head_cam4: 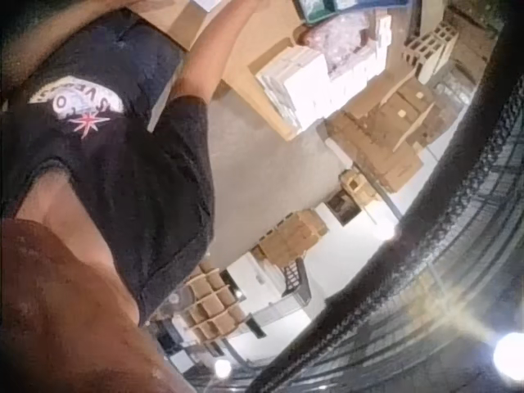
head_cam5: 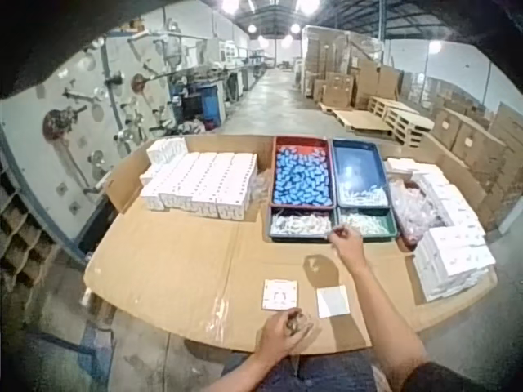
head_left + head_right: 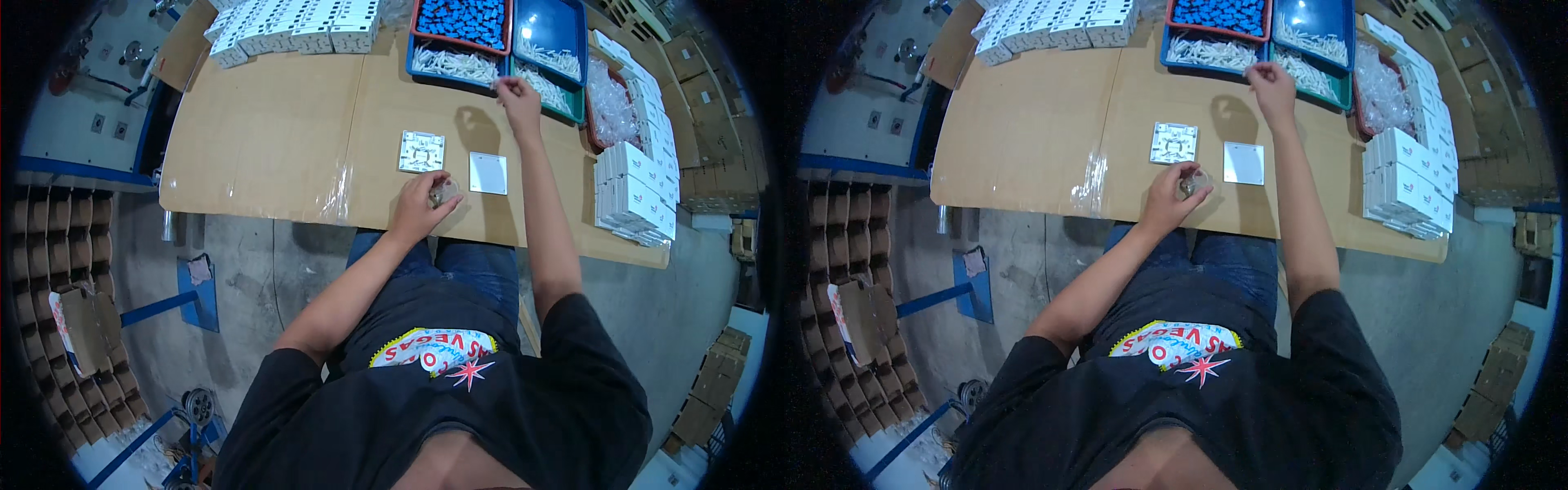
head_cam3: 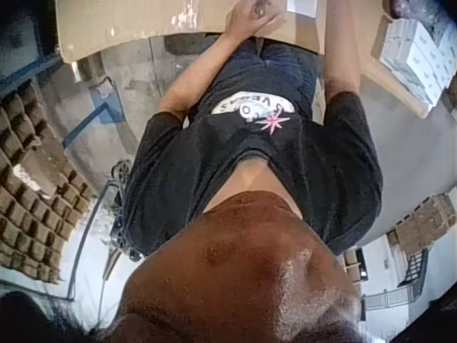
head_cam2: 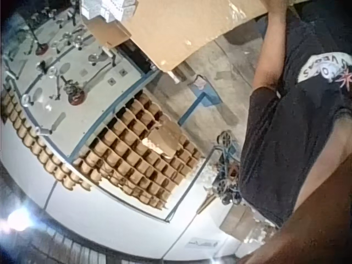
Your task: The person assembles small electrical components by hand at a workbench. They pick white plastic pieces and blue caps from trays, place them into small clear bags, and then insert the bags into white cardboard boxes. The person closes the boxes and stacks them on the table.
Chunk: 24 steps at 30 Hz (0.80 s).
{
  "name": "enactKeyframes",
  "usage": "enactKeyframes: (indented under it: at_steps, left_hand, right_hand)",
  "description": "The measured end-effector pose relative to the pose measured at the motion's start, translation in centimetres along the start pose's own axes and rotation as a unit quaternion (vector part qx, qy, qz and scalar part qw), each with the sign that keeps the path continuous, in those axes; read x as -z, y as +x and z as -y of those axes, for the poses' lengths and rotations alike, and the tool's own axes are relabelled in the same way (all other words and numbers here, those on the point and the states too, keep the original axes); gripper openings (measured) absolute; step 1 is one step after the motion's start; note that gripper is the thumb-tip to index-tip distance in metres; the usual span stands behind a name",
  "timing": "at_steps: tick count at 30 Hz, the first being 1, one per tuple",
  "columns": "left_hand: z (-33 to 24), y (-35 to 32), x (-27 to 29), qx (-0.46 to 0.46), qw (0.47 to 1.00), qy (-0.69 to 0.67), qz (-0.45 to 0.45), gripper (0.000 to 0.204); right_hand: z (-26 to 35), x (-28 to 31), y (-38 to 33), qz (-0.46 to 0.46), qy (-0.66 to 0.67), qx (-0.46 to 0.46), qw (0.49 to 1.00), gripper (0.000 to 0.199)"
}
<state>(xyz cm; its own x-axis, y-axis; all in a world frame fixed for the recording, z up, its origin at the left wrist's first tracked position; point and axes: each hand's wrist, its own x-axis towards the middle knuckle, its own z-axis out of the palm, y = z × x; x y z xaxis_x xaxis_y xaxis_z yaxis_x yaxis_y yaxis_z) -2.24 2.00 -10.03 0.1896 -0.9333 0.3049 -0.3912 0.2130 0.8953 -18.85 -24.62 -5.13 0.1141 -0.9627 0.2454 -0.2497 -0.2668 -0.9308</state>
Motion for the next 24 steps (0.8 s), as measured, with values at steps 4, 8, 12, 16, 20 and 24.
enactKeyframes:
  at_steps: [4,8,12,16,20,24]
  left_hand:
    - [-0.3,0.5,0.1,-0.036,0.999,0.030,0.005,0.048]
    - [-0.6,0.4,0.2,-0.045,0.998,0.048,0.010,0.048]
    - [-0.6,0.4,0.0,-0.031,0.999,0.032,0.010,0.048]
    - [-0.6,0.5,0.0,-0.032,0.999,0.026,0.005,0.046]
    - [-0.3,0.6,0.0,-0.044,0.999,0.028,0.008,0.045]
    - [-0.5,0.6,0.1,-0.028,0.999,0.031,0.012,0.044]
  right_hand:
    - [2.6,0.2,-10.2,0.084,0.108,-0.065,0.988,0.019]
    - [3.9,0.6,-16.8,0.123,0.073,-0.118,0.983,0.014]
    - [4.9,1.2,-18.8,0.151,0.007,-0.126,0.980,0.012]
    - [5.2,0.7,-19.7,0.174,-0.011,-0.133,0.976,0.013]
    - [4.8,0.2,-19.7,0.182,-0.030,-0.033,0.982,0.014]
    - [4.0,0.7,-17.6,0.149,-0.037,-0.034,0.988,0.015]
